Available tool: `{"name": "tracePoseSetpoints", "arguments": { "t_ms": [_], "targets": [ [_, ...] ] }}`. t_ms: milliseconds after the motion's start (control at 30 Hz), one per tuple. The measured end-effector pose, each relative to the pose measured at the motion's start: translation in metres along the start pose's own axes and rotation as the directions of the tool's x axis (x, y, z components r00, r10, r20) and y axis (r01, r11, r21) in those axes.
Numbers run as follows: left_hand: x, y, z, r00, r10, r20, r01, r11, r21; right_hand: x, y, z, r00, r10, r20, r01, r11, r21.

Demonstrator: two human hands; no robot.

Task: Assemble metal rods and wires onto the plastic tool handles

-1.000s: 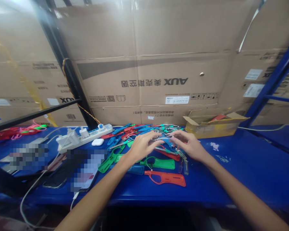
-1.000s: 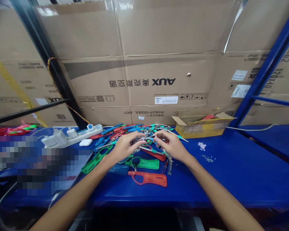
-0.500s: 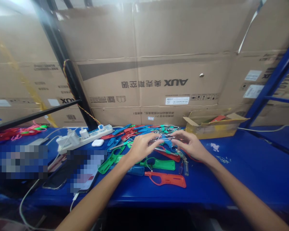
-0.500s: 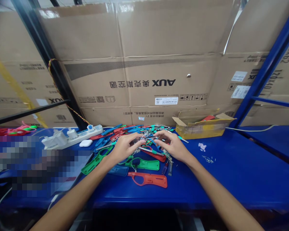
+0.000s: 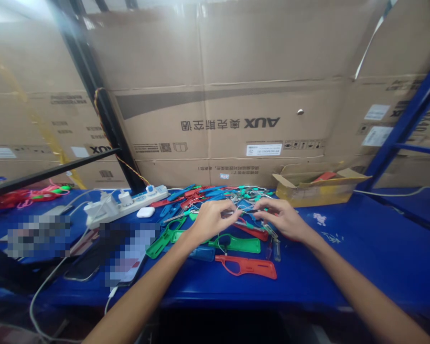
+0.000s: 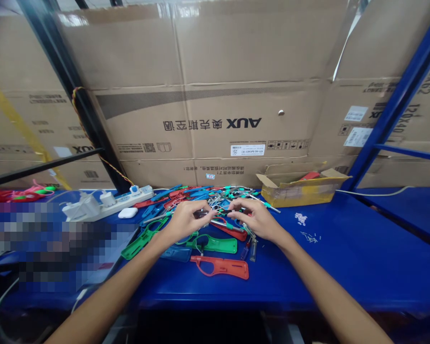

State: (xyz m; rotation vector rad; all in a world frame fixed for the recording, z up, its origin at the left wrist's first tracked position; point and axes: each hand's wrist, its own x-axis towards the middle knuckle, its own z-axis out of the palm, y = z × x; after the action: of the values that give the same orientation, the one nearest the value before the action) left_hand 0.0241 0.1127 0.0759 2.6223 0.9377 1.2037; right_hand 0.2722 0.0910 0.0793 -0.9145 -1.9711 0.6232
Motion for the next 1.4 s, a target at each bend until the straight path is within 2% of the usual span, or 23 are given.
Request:
{"name": "tracePoseSetpoints", "arguments": {
  "t_ms": [300,600,1000,1400],
  "targets": [
    [-0.001,0.005,0.008,0.997,-0.051,-0.062,0.055,0.997,0.058,-0.001,0.003,-0.001,0.990,-0.097,0.098,0.106,0.991,-0.087],
    [-0.004,-0.001,0.009,0.995,0.021,-0.093,-0.015,0.997,0.069,-0.001,0.004,0.003,0.988,-0.155,0.005,0.153,0.971,-0.182],
    [-0.003,0.000,0.008,0.991,0.076,-0.110,-0.068,0.995,0.071,-0.003,0.012,0.008,0.942,-0.335,-0.010,0.318,0.905,-0.284],
    [-0.002,-0.001,0.007,0.987,0.126,-0.099,-0.120,0.990,0.067,-0.004,0.009,0.013,0.940,-0.323,-0.107,0.284,0.918,-0.276]
  ]
}}
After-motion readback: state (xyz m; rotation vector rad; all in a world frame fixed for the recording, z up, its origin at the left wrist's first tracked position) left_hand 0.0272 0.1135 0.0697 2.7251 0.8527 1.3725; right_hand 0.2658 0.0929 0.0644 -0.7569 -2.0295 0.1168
